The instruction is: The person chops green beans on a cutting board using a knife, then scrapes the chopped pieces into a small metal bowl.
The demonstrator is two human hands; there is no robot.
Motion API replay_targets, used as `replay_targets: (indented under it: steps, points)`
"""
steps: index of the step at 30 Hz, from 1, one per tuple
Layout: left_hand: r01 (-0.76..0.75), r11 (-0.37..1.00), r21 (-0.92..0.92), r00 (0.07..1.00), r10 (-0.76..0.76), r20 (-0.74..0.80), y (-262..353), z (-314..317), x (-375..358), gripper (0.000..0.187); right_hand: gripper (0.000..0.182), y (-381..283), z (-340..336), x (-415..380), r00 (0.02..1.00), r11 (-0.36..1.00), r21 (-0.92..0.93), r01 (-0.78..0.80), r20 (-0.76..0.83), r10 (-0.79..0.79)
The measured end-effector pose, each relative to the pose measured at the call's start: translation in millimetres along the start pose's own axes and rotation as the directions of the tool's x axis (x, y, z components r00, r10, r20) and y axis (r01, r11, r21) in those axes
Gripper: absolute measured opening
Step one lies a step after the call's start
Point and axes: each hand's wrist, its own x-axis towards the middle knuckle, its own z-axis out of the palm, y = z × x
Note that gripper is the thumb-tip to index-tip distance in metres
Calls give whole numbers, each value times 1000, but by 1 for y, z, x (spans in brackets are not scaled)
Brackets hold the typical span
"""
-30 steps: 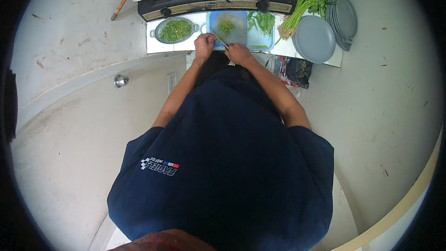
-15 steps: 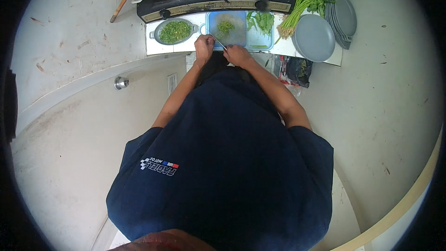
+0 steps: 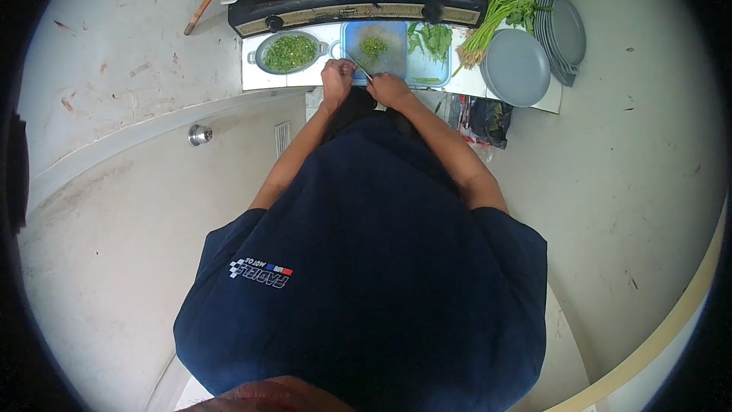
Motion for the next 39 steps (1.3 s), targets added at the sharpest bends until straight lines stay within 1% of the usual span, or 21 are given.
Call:
replay_targets:
  steps: [2, 4, 5, 7, 9, 11, 12, 14, 16, 18, 20, 23, 24, 25, 26, 30, 32, 34, 36, 38, 39]
  points:
    - [-14, 1000, -22, 1000, 14, -5, -2, 0, 1, 7, 39, -2, -2, 5, 999, 1000, -1, -29, 13, 29]
    - [-11, 1000, 4, 1000, 11, 0, -1, 0, 3, 8, 41, 0, 1, 6, 999, 1000, 27, 4, -44, -3]
    - [-8, 1000, 30, 1000, 8, 7, 0, 0, 3, 8, 41, 1, 3, 5, 999, 1000, 28, 3, -43, -2]
    - [-17, 1000, 20, 1000, 17, 2, 3, -2, 2, 9, 41, 3, 2, 1, 999, 999, 32, 18, -52, -16]
    - [-24, 1000, 11, 1000, 24, -7, 4, -3, 2, 10, 41, 4, 0, -2, 999, 999, 36, 29, -31, -28]
    - [12, 1000, -15, 1000, -12, 7, 3, -3, 2, 8, 40, 1, -2, -5, 999, 998, 42, 37, -12, -36]
    - [13, 1000, -14, 1000, -13, 7, 3, -3, 2, 8, 40, -1, -1, -6, 1000, 999, 35, 9, 1, -9]
    - [-32, 998, -47, 999, 32, -1, 3, -4, 1, 6, 39, -3, -1, -6, 1000, 999, 29, -19, 14, 19]
    - [-18, 998, -53, 1000, 18, 7, 1, -2, 2, 6, 39, -3, 2, -5, 999, 999, 43, 2, -45, 0]
    - [-4, 998, -60, 1000, 5, 20, 0, -2, 1, 5, 39, -5, 3, -1, 999, 998, 62, 13, -49, -10]
    - [-17, 1000, 3, 1000, 17, 18, 2, -3, 2, 5, 39, -9, 0, 4, 998, 997, 75, 29, -56, -24]
    - [-2, 1000, 6, 999, 2, 36, 1, -4, 4, 4, 38, -9, 4, 9, 997, 999, 34, 14, -74, -11]
    - [-5, 1000, 9, 999, 4, 36, 1, -4, 4, 4, 37, -7, 6, 8, 999, 1000, -1, 12, -51, -12]
    - [-10, 999, -31, 1000, 10, 25, 1, -3, 3, 5, 36, -5, 7, 7, 1000, 999, -37, 12, -27, -13]
    - [-13, 997, -70, 1000, 14, 13, 1, -3, 2, 7, 36, -2, 9, 5, 1000, 999, -37, 15, -26, -16]
    - [-11, 997, -74, 1000, 12, 12, 5, -4, 2, 8, 35, -1, 6, -1, 1000, 1000, -29, -4, -19, 3]
    - [-7, 1000, 27, 999, 6, 34, 7, -6, 2, 4, 36, -4, 5, 2, 1000, 1000, -19, 0, -6, -1]
    - [-39, 998, 41, 999, 38, 35, -7, 1, 4, 5, 35, 0, 13, 11, 998, 998, -14, 54, -27, -54]
    - [-66, 996, 58, 997, 64, 37, -14, 3, 2, 6, 36, -1, 13, 12, 998, 999, -14, 31, -46, -31]
    - [-45, 997, -62, 999, 45, -1, -9, 1, 3, 6, 37, -3, 8, 10, 998, 1000, -14, 7, -65, -8]
    - [-44, 997, -62, 999, 44, -1, -8, 0, 3, 6, 38, -1, 6, 7, 999, 1000, -10, -2, -53, 2]
